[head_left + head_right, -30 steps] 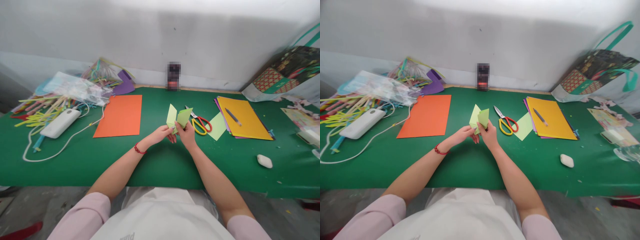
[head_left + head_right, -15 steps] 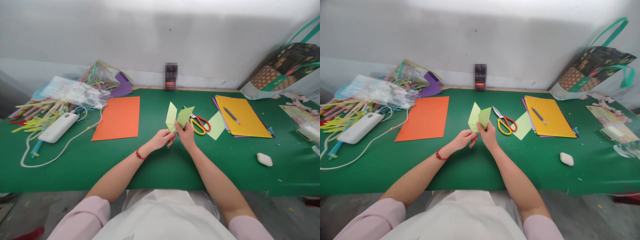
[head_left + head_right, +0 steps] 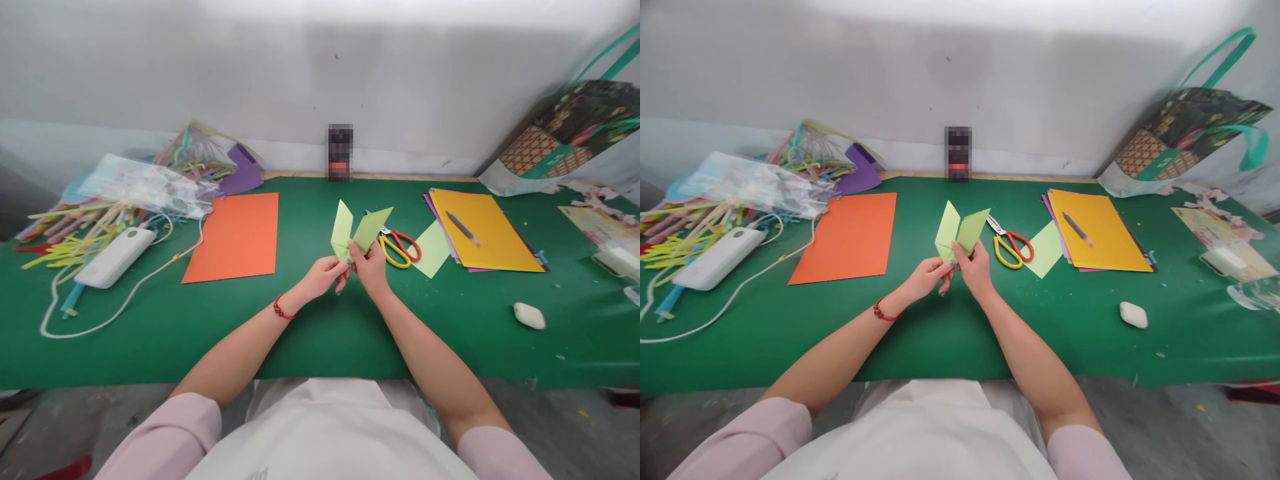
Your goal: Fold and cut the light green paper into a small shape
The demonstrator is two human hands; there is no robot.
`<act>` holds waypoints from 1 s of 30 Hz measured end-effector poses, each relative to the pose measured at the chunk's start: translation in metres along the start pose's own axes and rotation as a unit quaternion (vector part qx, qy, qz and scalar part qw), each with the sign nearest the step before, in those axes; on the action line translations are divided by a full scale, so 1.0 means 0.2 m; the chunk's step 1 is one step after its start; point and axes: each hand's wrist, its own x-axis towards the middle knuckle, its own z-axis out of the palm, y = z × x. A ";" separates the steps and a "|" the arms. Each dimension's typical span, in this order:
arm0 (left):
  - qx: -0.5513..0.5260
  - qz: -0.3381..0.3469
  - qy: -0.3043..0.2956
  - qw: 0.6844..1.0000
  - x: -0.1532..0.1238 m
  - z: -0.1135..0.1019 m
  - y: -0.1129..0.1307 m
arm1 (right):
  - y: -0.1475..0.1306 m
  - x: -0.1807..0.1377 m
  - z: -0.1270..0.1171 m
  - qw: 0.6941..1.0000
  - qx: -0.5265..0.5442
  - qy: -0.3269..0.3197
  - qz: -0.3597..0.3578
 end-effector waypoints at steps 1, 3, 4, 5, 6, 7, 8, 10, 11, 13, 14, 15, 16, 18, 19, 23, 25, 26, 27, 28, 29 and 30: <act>-0.004 -0.008 -0.020 1.000 0.01 -0.01 0.00 | 0.00 0.01 -0.01 1.000 -0.002 -0.006 -0.001; -0.011 -0.026 -0.050 0.998 0.03 -0.03 -0.01 | 0.01 0.02 -0.02 1.000 -0.008 -0.028 -0.003; -0.017 -0.035 -0.049 0.998 0.04 -0.05 -0.02 | 0.02 0.02 -0.02 0.999 -0.012 -0.040 -0.003; -0.025 -0.044 -0.032 0.998 0.05 -0.06 -0.02 | 0.02 0.02 -0.03 0.999 -0.017 -0.051 -0.004; -0.034 -0.051 -0.003 0.998 0.05 -0.07 -0.02 | 0.02 0.02 -0.03 0.998 -0.023 -0.059 -0.004; -0.041 -0.055 0.028 0.997 0.06 -0.07 -0.02 | 0.03 0.02 -0.03 0.998 -0.028 -0.064 -0.004; -0.046 -0.056 0.051 0.996 0.06 -0.08 -0.02 | 0.03 0.02 -0.03 0.997 -0.034 -0.067 -0.003; -0.047 -0.052 0.055 0.996 0.05 -0.09 -0.01 | 0.03 0.02 -0.03 0.996 -0.044 -0.072 -0.003; -0.046 -0.050 0.038 0.997 0.04 -0.09 0.00 | 0.03 0.02 -0.03 0.996 -0.050 -0.074 -0.006; -0.042 -0.046 -0.001 0.998 0.03 -0.09 0.01 | 0.03 0.02 -0.03 0.995 -0.059 -0.080 -0.017; -0.038 -0.044 -0.017 0.998 0.03 -0.09 0.02 | 0.03 0.02 -0.04 0.994 -0.063 -0.082 -0.025; -0.034 -0.043 -0.029 0.998 0.02 -0.09 0.02 | 0.03 0.02 -0.04 0.994 -0.066 -0.084 -0.032; -0.029 -0.043 -0.037 0.998 0.02 -0.09 0.03 | 0.03 0.02 -0.04 0.993 -0.068 -0.087 -0.038; -0.013 -0.043 -0.042 0.998 0.02 -0.09 0.03 | 0.02 0.02 -0.04 0.993 -0.068 -0.093 -0.040; 0.000 -0.045 -0.041 0.998 0.01 -0.09 0.03 | 0.02 0.02 -0.04 0.993 -0.068 -0.093 -0.038; 0.076 -0.053 -0.041 0.995 0.01 -0.09 0.03 | 0.02 0.03 -0.04 0.994 -0.060 -0.080 -0.031; 0.094 -0.050 -0.040 0.993 0.00 -0.09 0.03 | 0.01 0.03 -0.04 0.995 -0.053 -0.074 -0.029; 0.095 -0.046 -0.039 0.994 0.00 -0.08 0.03 | 0.01 0.03 -0.04 0.996 -0.048 -0.073 -0.027; 0.092 -0.043 -0.038 0.994 0.00 -0.08 0.03 | 0.01 0.03 -0.04 0.996 -0.043 -0.073 -0.025; 0.088 -0.039 -0.038 0.995 -0.01 -0.07 0.04 | 0.01 0.03 -0.04 0.996 -0.037 -0.073 -0.022; 0.082 -0.037 -0.039 0.995 -0.01 -0.06 0.04 | 0.00 0.03 -0.04 0.997 -0.030 -0.075 -0.017; 0.076 -0.036 -0.039 0.996 -0.01 -0.06 0.04 | 0.00 0.03 -0.04 0.997 -0.023 -0.075 -0.012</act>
